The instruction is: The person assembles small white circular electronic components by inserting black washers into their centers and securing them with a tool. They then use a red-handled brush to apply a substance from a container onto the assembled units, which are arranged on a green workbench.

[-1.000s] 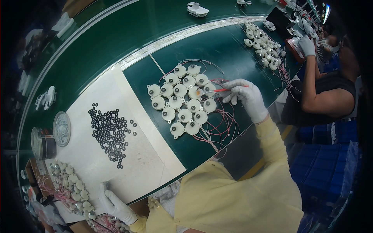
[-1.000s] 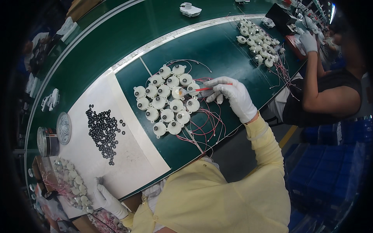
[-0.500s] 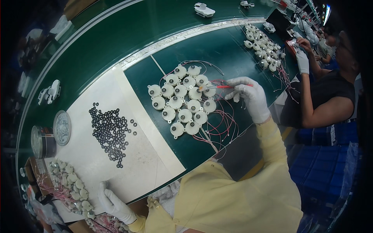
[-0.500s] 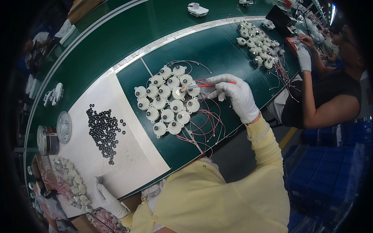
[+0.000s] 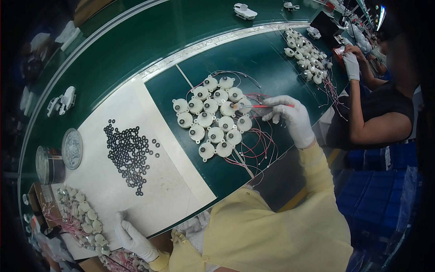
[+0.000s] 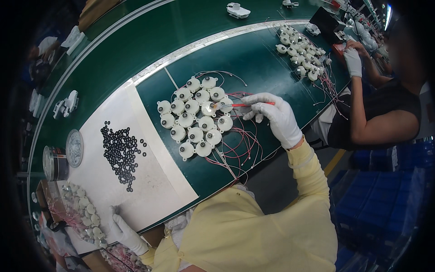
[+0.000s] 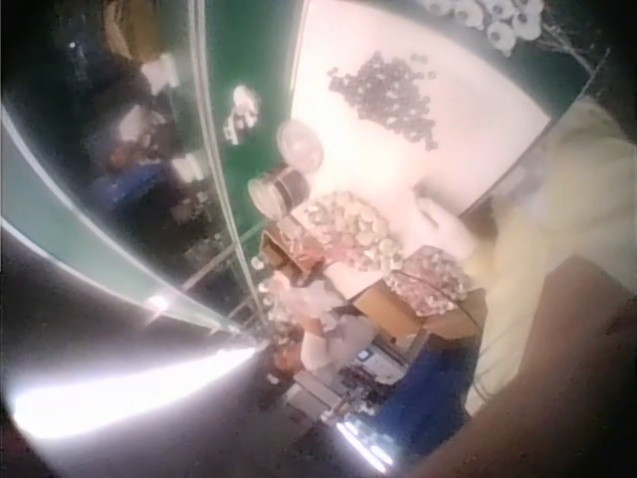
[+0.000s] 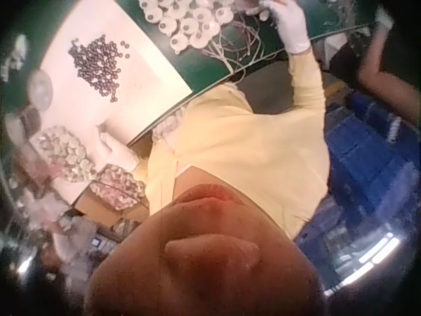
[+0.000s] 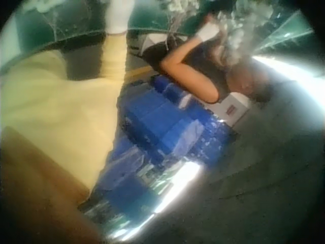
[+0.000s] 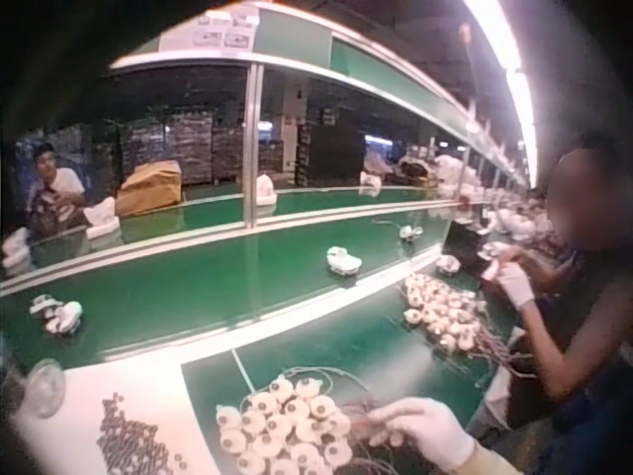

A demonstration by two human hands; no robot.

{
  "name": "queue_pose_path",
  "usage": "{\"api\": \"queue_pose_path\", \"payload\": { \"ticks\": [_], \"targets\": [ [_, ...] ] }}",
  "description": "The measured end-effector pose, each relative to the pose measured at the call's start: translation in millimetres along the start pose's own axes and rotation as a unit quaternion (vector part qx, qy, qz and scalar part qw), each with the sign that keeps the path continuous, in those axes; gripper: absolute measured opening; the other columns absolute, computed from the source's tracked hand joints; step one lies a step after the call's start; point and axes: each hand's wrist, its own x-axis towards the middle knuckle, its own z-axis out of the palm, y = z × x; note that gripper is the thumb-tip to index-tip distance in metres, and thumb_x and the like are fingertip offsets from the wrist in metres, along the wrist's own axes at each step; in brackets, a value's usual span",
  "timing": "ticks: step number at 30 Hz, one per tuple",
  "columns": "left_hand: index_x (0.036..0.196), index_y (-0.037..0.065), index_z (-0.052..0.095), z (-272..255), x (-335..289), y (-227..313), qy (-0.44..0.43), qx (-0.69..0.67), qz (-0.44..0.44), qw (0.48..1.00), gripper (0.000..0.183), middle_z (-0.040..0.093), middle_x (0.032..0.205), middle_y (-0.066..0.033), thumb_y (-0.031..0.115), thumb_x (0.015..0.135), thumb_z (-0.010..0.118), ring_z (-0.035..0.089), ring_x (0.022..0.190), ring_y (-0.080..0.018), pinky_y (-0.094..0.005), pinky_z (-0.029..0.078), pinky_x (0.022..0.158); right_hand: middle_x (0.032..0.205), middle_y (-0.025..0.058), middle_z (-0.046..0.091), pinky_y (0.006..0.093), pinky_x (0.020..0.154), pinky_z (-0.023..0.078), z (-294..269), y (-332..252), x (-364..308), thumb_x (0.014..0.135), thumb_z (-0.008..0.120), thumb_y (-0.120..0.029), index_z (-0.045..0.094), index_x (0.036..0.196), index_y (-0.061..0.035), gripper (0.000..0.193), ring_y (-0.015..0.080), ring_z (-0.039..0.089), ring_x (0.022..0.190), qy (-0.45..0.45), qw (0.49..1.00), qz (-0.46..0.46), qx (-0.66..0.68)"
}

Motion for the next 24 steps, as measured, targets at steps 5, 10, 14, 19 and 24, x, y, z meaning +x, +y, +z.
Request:
{"api": "queue_pose_path", "payload": {
  "ticks": [5,10,14,19,24],
  "targets": [
    [0.12,-0.01,0.06,0,0,2,0.002,0.006,0.007,1.0,0.028,0.065,0.114,-0.0194,0.006,0.102,0.045,0.063,0.102,-0.0279,-0.037,0.051,0.091,0.098,0.016,0.072,0.0214,0.068,0.047,4,-7,1,0.09,0.045,-0.01,0.065,0.114,0.0082,0.036,0.0155,0.069,0.081,-0.002,1.0,-0.017,0.003],
    [0.12,-0.01,0.06,0,1,2,-0.002,-0.008,0.004,1.0,0.029,0.065,0.114,-0.0194,0.007,0.102,0.045,0.064,0.101,-0.0279,-0.0368,0.052,0.091,0.1,0.0161,0.072,0.0209,0.068,0.047,7,-8,4,0.091,0.045,-0.009,0.065,0.115,0.0078,0.035,0.0154,0.069,0.081,-0.02,0.999,-0.012,-0.021],
    [0.12,-0.01,0.06,-1,1,3,-0.007,0.007,0.009,1.0,0.029,0.065,0.113,-0.0193,0.007,0.102,0.044,0.064,0.1,-0.0277,-0.037,0.052,0.09,0.103,0.0169,0.071,0.0213,0.068,0.047,-1,-5,-4,0.092,0.046,-0.009,0.065,0.114,0.0077,0.034,0.0157,0.07,0.082,-0.009,1.0,-0.011,-0.027],
    [0.12,-0.011,0.06,1,-1,-3,0.003,-0.024,0.0,1.0,0.028,0.065,0.113,-0.0194,0.004,0.101,0.045,0.064,0.099,-0.0277,-0.0367,0.052,0.09,0.105,0.0174,0.07,0.0214,0.064,0.048,-6,-10,-13,0.093,0.047,-0.012,0.063,0.114,0.0102,0.034,0.0183,0.071,0.077,0.043,0.999,0.004,0.01],
    [0.121,-0.011,0.059,1,0,-7,0.002,-0.021,0.015,1.0,0.028,0.065,0.114,-0.0193,0.003,0.101,0.045,0.064,0.099,-0.0276,-0.0369,0.052,0.09,0.102,0.0185,0.07,0.0206,0.055,0.047,0,-12,-9,0.098,0.049,-0.021,0.06,0.114,0.0127,0.039,0.0201,0.07,0.068,0.105,0.993,0.015,0.054]
  ]
}}
